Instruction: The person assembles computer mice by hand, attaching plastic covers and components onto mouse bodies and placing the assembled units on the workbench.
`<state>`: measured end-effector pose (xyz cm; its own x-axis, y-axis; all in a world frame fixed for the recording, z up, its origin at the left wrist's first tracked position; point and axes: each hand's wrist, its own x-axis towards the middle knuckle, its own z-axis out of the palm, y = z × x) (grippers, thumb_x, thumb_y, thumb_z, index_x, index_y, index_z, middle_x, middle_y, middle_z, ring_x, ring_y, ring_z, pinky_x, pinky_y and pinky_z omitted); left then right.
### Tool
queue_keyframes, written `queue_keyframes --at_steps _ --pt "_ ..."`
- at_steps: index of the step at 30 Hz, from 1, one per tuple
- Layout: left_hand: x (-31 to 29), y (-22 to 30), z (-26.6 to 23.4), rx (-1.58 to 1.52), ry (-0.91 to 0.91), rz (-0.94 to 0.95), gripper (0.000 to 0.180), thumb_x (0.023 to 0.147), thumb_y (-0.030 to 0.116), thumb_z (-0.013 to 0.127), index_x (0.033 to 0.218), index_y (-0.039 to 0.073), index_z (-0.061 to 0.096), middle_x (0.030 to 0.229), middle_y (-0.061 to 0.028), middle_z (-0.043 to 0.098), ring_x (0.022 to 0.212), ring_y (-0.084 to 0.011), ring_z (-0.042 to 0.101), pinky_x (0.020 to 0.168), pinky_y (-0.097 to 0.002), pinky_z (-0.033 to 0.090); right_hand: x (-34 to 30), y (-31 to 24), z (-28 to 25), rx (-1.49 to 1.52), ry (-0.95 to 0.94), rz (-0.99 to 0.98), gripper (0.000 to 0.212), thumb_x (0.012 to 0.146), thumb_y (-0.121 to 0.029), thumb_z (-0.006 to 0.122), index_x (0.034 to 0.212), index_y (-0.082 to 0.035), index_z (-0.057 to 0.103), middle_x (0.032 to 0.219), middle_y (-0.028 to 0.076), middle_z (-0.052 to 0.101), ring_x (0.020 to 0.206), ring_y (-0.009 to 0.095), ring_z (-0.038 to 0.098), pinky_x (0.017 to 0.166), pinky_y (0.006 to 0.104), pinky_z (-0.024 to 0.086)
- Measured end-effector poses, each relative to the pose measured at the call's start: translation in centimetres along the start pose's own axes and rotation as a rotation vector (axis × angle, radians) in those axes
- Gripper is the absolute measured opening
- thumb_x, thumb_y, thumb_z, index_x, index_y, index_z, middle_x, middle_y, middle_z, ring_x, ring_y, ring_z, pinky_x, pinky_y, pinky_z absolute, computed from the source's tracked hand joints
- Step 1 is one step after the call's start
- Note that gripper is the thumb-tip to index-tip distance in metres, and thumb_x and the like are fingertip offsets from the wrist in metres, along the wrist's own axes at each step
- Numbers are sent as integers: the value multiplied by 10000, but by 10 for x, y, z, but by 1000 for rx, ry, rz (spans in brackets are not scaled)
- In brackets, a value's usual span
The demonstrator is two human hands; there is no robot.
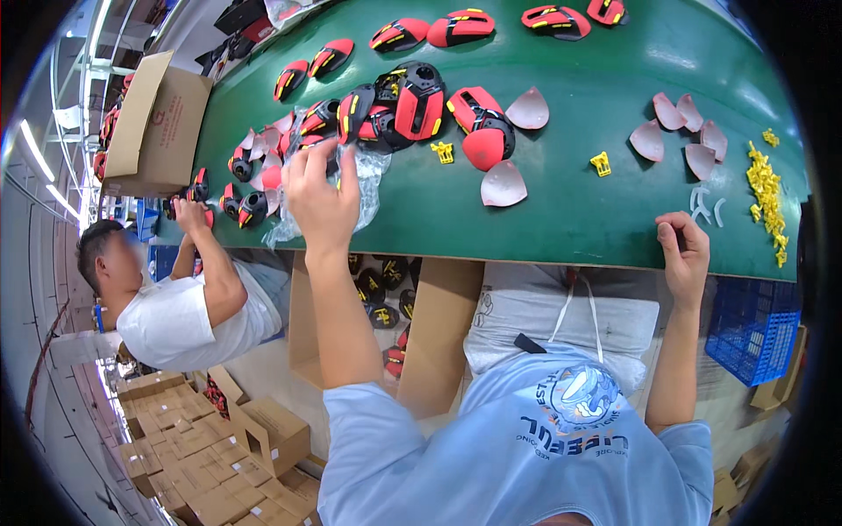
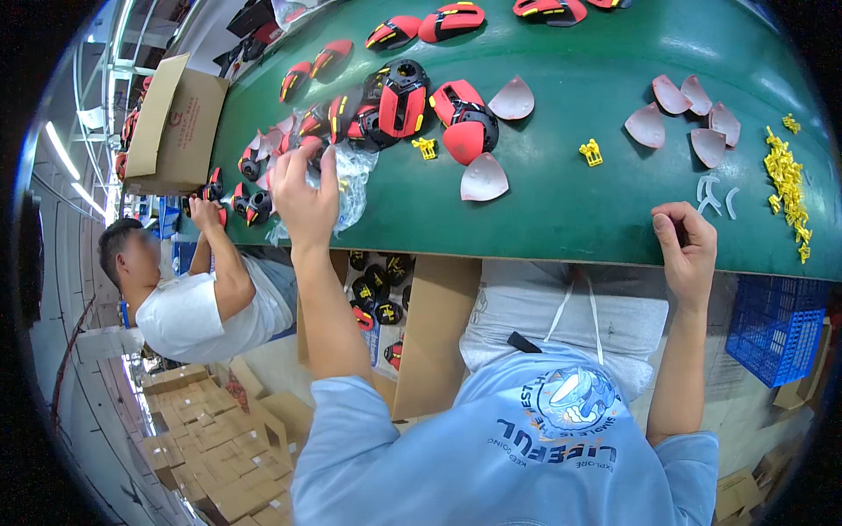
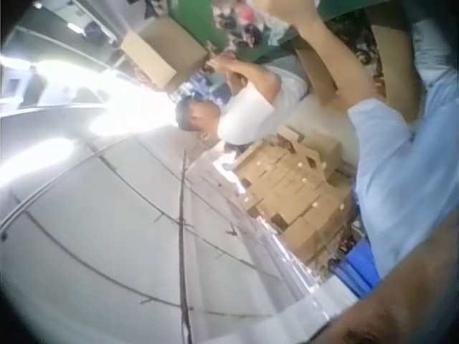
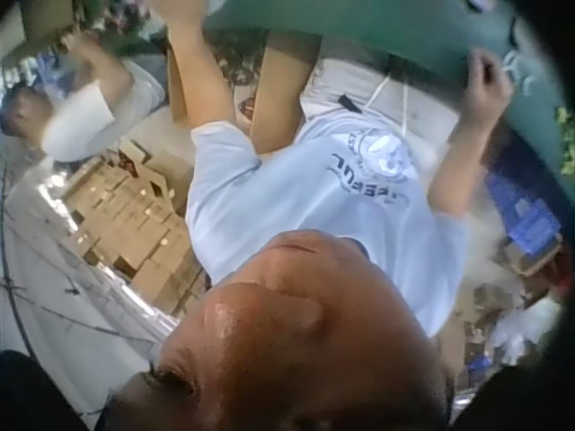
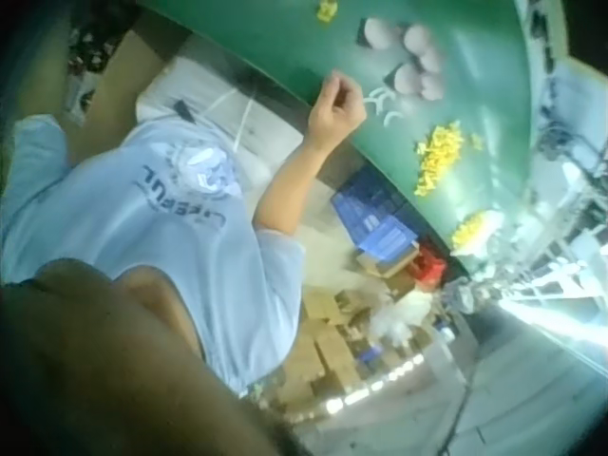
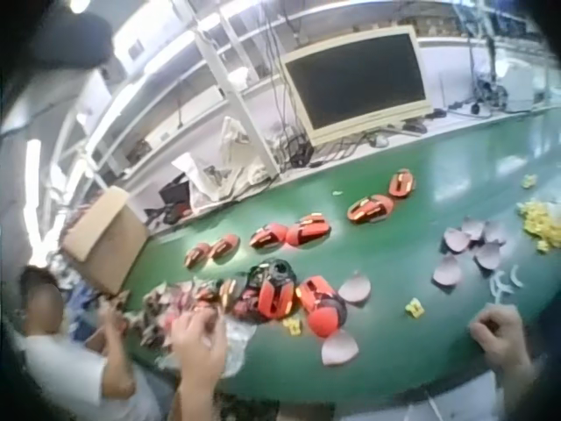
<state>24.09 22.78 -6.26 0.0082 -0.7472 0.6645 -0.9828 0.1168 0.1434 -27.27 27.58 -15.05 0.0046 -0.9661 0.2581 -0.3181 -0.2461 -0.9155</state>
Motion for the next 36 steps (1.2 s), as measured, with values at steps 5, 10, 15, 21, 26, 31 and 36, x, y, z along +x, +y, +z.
queue_keyframes --at_steps 5,10,15,21,26,31,36 --pt "55 13 43 -55 -82 -35 589 886 525 847 1158 9 765 1095 -182 734 1023 -372 655 937 -477 524 3 -13 7 -74 23 -9 96 1026 -60 736 990 28 725 813 -24 603 703 43 483 623 227 374" --pt "67 64 82 106 -180 128 771 762 649 896 1175 16 743 1070 -166 747 1036 -395 679 954 -504 537 2 -16 7 -104 24 -44 62 993 -41 755 971 14 737 821 11 640 658 59 517 593 239 386" --pt "69 41 101 56 -225 53 590 794 507 871 1091 10 760 924 -177 745 866 -384 709 842 -498 569 7 -24 11 -143 -8 -103 87 948 -115 803 964 -35 775 868 75 720 716 192 638 637 328 499" --pt "61 91 45 -570 -210 -177 542 786 133 898 1277 -24 727 961 -85 768 841 -170 700 796 -348 576 9 -23 8 -136 -24 -138 120 932 -151 827 949 -44 775 864 93 751 798 262 720 714 381 555" --pt "6 202 18 -556 -416 408 556 727 98 874 1248 -12 712 1106 -139 746 956 -301 688 877 -429 574 37 -22 -2 -219 69 -213 150 925 -145 828 1040 -62 780 1009 84 739 847 220 680 707 340 522" --pt "-37 221 63 -642 -458 480 632 724 135 898 1300 -4 680 1176 -158 739 1056 -344 669 944 -446 560 101 14 -3 -707 -109 -436 296 945 -292 804 1167 -100 762 1183 98 730 1089 345 696 989 467 554" --pt "-60 214 77 -773 -504 268 737 809 141 917 1464 -1 611 1279 -182 697 1140 -325 685 1047 -427 544 104 -6 -18 -533 -38 -388 260 997 -174 760 1249 -114 772 984 49 737 937 202 710 881 362 563"
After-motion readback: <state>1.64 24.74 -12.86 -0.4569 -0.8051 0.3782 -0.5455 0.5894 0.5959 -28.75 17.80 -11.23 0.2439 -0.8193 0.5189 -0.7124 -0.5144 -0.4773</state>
